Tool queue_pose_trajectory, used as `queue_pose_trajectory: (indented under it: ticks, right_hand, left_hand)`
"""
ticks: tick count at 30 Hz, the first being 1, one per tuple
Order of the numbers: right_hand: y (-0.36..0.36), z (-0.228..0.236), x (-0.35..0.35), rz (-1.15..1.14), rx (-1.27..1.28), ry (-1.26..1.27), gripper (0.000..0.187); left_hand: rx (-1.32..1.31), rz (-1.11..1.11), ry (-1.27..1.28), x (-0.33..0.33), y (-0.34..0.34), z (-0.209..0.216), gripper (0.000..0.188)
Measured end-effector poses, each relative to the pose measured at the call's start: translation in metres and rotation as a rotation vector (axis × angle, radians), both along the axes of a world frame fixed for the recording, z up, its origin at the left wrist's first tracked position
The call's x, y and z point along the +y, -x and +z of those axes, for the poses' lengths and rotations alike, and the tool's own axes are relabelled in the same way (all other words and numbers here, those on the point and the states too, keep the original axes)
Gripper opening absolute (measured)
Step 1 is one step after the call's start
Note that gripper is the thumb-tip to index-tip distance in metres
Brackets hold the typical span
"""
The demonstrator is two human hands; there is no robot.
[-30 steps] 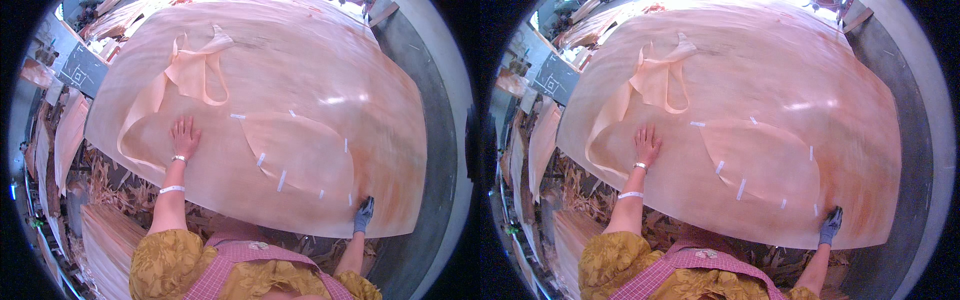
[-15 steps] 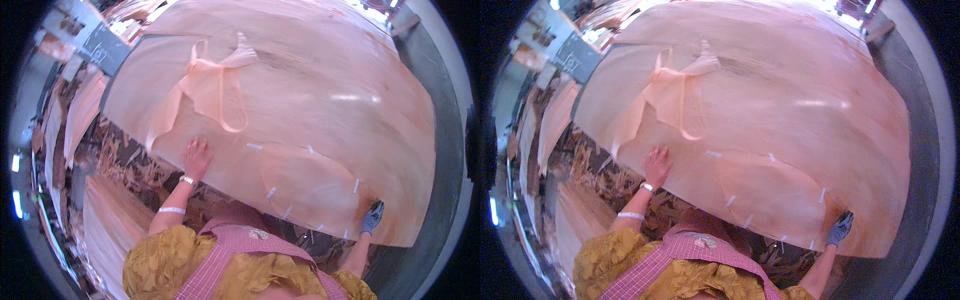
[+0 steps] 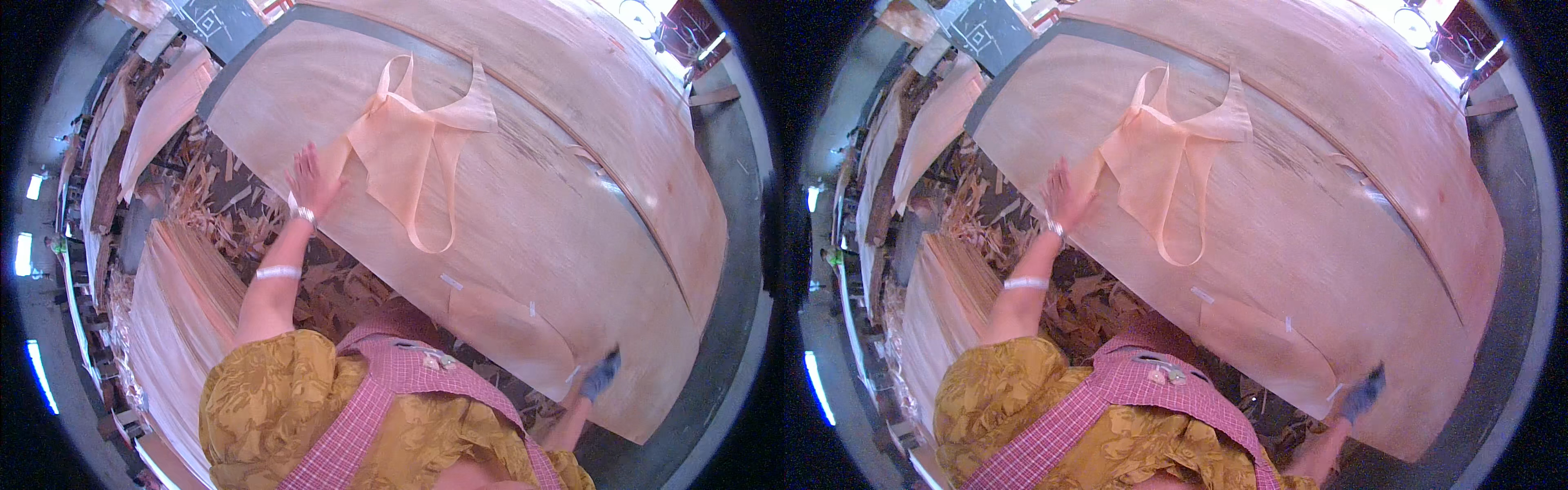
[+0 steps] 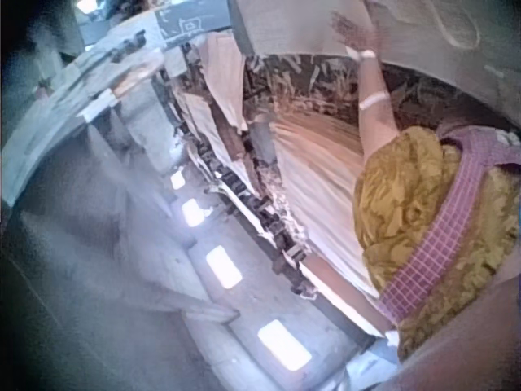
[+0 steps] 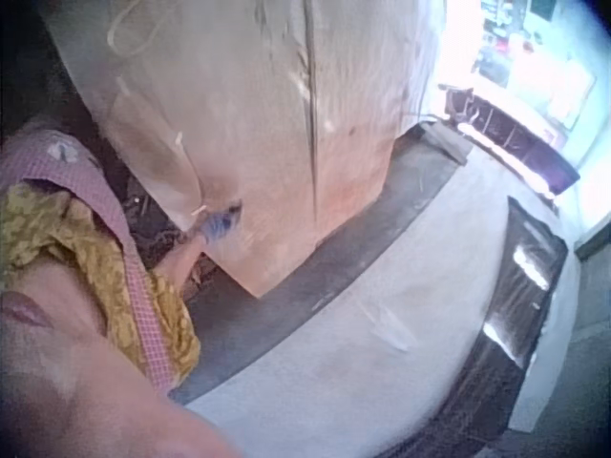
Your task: The person joins sheets of wood veneer by applying strips of white tape, cuts the edges with shears, and stacks the prepared sheets on top of each other.
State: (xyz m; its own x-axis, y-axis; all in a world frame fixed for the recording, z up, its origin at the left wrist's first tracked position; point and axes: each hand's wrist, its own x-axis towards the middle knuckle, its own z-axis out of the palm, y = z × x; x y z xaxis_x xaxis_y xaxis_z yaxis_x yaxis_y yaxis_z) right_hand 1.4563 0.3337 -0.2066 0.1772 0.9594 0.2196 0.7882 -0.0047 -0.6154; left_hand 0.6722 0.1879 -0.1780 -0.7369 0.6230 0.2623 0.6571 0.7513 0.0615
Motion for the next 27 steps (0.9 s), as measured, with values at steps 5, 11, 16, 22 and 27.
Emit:
queue_pose_trajectory:
  ticks: [5, 11, 16, 22, 27]
  right_hand:
    - [0.349, 0.064, -0.010, 0.780, 0.042, 0.005, 0.023]
    - [0.488, 0.052, -0.067, 1.077, -0.210, 0.338, 0.032]
    - [0.415, 0.088, -0.009, 1.104, 0.060, 0.624, 0.026]
    - [0.326, 0.164, 0.070, 1.001, -0.247, 0.625, 0.025]
    - [0.269, 0.189, 0.109, 0.829, -0.019, 0.781, 0.025]
  left_hand:
    - [-0.450, 0.028, 0.249, 0.025, 0.043, 0.027, 0.053]
    - [-0.498, -0.014, -0.118, 0.019, 0.118, 0.036, 0.037]
    - [0.150, -0.199, 0.004, 0.068, 0.106, 0.079, 0.058]
    - [-0.401, -1.266, -0.028, 0.188, -0.069, 0.064, 0.065]
    - [-0.579, -1.270, 0.550, 0.245, -0.094, 0.053, 0.038]
